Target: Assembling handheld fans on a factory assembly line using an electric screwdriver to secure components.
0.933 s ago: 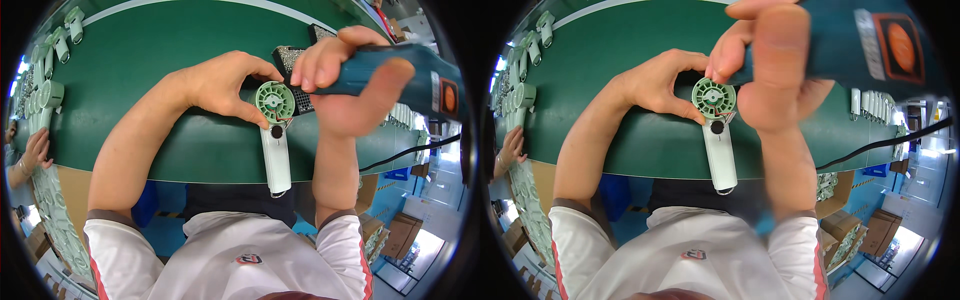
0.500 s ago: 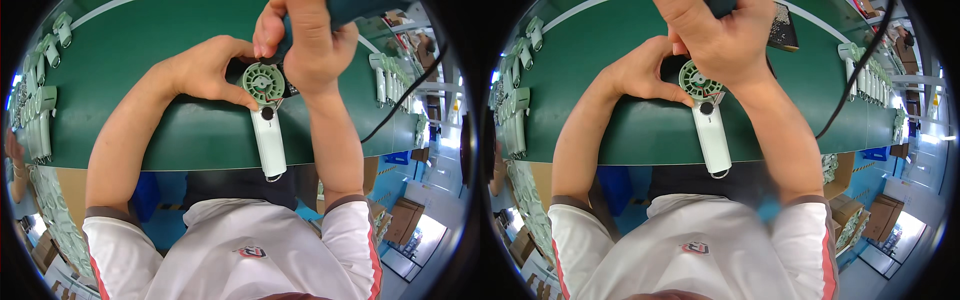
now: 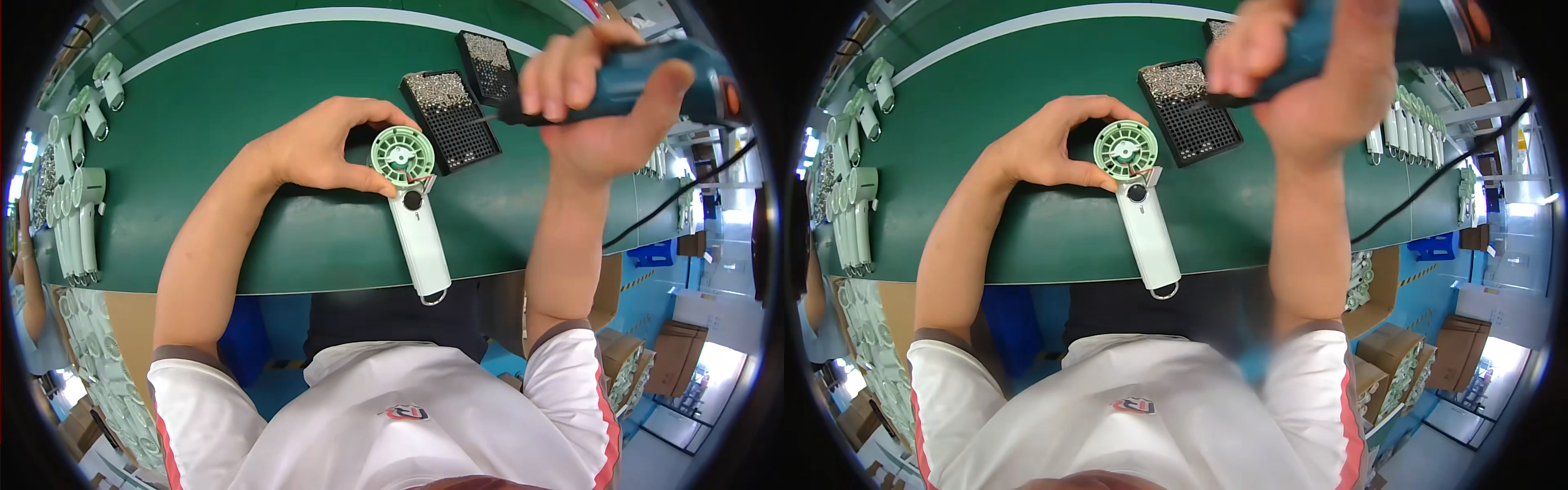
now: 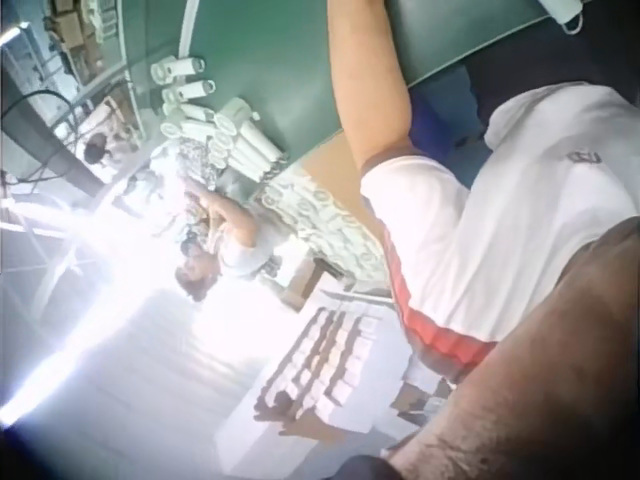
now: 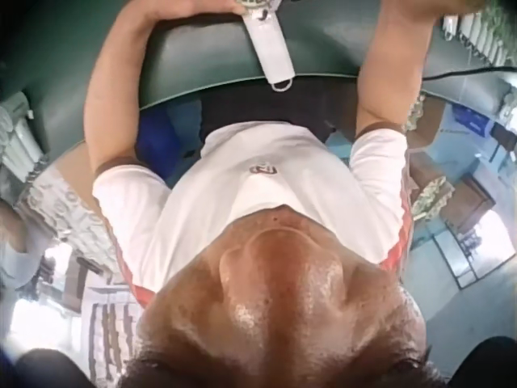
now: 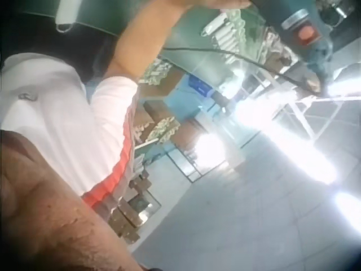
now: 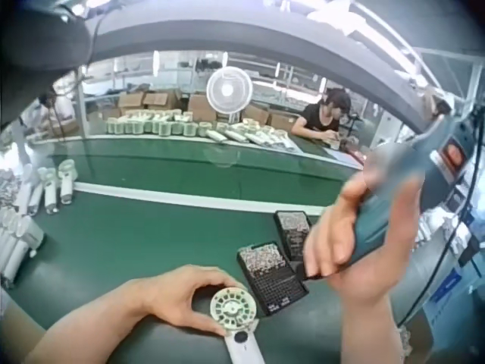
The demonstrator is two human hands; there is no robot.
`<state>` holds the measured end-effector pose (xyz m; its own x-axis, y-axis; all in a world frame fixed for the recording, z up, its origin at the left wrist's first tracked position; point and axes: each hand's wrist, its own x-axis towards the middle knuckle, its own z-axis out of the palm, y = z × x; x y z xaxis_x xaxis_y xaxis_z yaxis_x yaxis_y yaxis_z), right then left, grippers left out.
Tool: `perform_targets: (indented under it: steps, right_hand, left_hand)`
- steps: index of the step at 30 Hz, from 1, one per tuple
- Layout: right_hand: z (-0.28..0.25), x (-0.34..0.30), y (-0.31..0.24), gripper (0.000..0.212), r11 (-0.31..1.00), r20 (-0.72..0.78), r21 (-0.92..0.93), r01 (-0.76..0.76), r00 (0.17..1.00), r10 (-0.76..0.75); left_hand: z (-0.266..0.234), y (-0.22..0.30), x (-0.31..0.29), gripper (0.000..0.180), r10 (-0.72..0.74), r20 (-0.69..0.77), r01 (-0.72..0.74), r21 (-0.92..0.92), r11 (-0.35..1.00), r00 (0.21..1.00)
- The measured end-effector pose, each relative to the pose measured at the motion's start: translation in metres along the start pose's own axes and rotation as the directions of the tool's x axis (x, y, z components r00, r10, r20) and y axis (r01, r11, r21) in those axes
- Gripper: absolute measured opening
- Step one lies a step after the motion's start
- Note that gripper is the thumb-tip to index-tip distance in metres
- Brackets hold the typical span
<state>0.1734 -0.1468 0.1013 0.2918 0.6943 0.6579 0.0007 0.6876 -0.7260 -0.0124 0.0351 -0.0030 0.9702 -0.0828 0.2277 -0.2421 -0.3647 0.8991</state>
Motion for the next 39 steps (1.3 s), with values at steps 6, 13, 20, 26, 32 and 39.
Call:
perform_targets:
  steps: [6,13,20,26,32,39]
  right_hand:
    - [-0.051,-0.051,0.019,0.053,0.998,-0.287,-0.055,0.012,0.958,-0.027]
    - [-0.057,-0.061,0.031,0.064,0.993,-0.241,-0.109,-0.043,0.970,0.016]
    - [-0.038,-0.041,0.060,0.051,0.920,-0.327,0.353,0.173,0.944,-0.052]
    - [-0.046,-0.036,0.076,0.053,0.648,-0.120,0.698,0.305,0.942,-0.315]
    - [-0.039,-0.037,0.086,0.043,0.692,-0.076,0.639,0.336,0.923,-0.378]
    - [0.011,-0.055,0.028,0.031,0.954,-0.471,-0.170,-0.245,0.871,0.140]
  left_hand:
    - [0.000,0.005,0.006,0.064,-0.044,0.005,0.044,0.009,0.999,0.999]
    - [0.002,-0.002,0.004,0.069,-0.017,-0.019,0.017,0.041,0.999,1.000]
    - [0.003,-0.003,0.005,0.072,-0.032,-0.023,0.033,0.045,0.998,0.999]
    - [0.002,-0.004,0.003,0.072,-0.027,-0.026,0.028,0.024,0.999,0.999]
    - [-0.001,0.000,0.006,0.080,-0.088,0.046,0.086,0.038,0.996,0.995]
    - [0.002,-0.001,0.003,0.071,-0.040,-0.040,0.041,0.018,0.999,0.998]
